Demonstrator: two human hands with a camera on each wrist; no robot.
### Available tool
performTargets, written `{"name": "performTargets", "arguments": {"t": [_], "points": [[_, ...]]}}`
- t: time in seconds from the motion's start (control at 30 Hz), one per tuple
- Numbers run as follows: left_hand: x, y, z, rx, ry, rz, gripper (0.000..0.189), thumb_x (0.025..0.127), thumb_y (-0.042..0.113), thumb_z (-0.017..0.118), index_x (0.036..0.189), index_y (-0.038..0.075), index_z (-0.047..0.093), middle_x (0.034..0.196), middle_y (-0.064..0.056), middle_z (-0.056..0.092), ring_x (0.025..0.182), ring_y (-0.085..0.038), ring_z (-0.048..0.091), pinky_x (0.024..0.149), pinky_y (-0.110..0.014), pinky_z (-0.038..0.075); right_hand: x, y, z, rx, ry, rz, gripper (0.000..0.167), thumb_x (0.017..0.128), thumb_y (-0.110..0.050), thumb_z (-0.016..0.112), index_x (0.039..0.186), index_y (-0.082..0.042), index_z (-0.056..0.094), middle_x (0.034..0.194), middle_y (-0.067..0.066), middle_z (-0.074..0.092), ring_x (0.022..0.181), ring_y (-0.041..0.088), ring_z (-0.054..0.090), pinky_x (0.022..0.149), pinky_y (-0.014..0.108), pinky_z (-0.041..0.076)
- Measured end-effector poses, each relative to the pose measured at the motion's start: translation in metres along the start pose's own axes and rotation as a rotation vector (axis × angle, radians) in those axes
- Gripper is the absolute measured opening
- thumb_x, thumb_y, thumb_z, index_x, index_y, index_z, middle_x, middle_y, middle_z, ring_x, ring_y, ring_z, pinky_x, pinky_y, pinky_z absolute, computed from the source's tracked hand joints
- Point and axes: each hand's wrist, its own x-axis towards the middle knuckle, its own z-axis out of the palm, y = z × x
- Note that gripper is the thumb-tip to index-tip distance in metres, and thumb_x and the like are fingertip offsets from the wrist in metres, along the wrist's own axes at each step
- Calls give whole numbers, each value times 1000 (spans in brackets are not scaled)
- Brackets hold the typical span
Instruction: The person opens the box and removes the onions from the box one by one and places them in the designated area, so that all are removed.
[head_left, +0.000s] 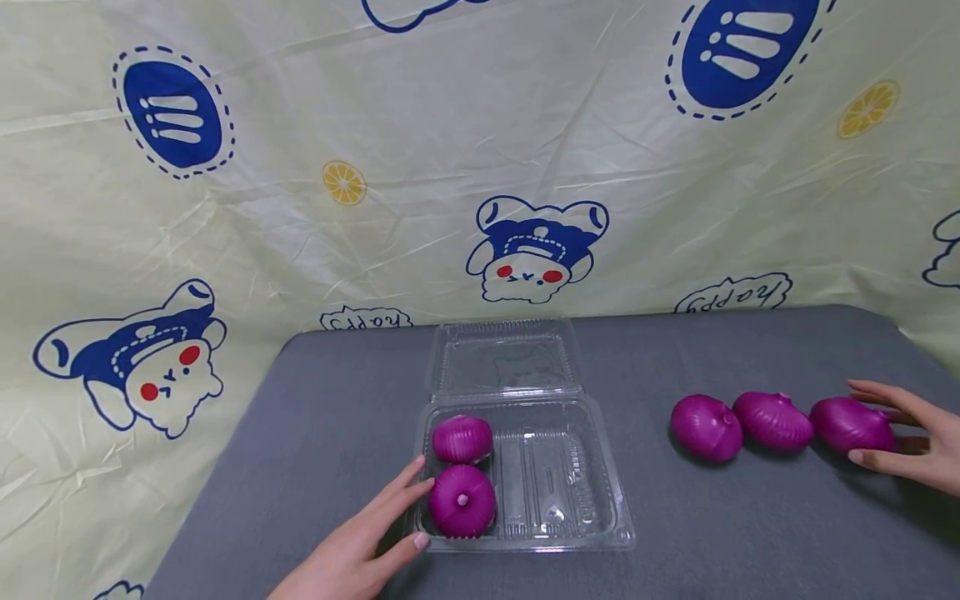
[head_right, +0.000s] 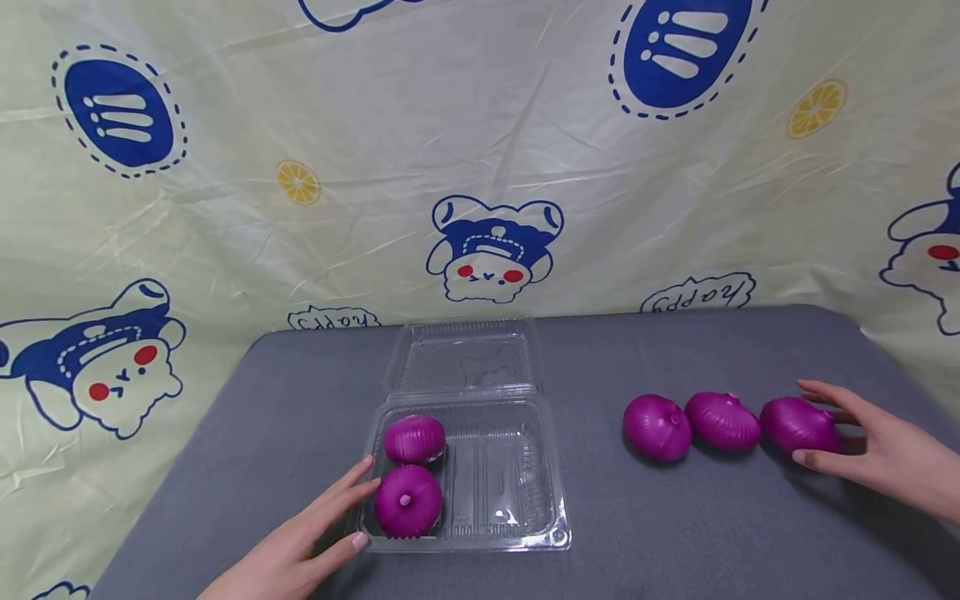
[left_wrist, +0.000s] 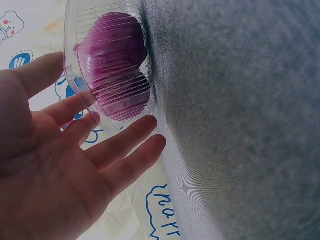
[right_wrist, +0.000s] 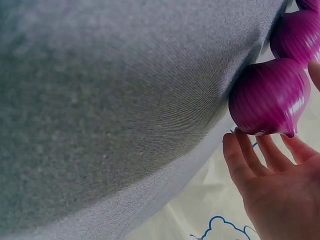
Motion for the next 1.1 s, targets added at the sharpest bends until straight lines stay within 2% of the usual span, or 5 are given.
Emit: {"name": "performTargets", "arguments": {"t": [0.1, 0.3, 0.57, 0.8, 1.1], "points": [[0, 1, 0, 0, 1, -5, 62, 98, 52, 53, 151, 26, 38, 163, 4, 18, 145, -29, 25, 106, -62, 31, -3, 2, 2, 36, 65, -13, 93, 81, -19, 82, 147, 11, 24, 129, 46, 36, 103, 63, 38, 75, 63, 48], [-1, 1, 0, 3, 7, -4, 62, 98, 51, 54, 151, 24, 39, 163, 3, 18, 145, -30, 25, 106, -63, 31, -7, 0, 2, 85, 204, -79, 78, 86, -15, 77, 148, 3, 34, 138, 39, 40, 112, -22, 25, 96, 5, 13], [-1, 1, 0, 3, 10, 6, 62, 98, 51, 54, 151, 23, 39, 163, 3, 19, 144, -30, 26, 105, -63, 33, -7, -46, -9, -29, 145, -125, 73, 86, -20, 78, 140, 9, 39, 130, 39, 40, 112, 53, 36, 103, 70, 26], [-1, 2, 0, 5, 11, -1, 62, 98, 51, 54, 151, 25, 39, 162, 4, 19, 144, -29, 27, 105, -62, 33, -12, -81, -14, -72, 172, -242, 72, 79, -26, 84, 139, -5, 50, 127, 28, 51, 125, 9, 39, 98, 2, 11], [-1, 2, 0, -1, 15, -3, 62, 97, 52, 54, 151, 26, 39, 162, 5, 19, 144, -28, 26, 106, -61, 33, -13, -121, -8, -55, 154, -426, 74, 72, -18, 89, 137, -20, 55, 129, 6, 55, 122, -14, 29, 93, -3, 15]]}}
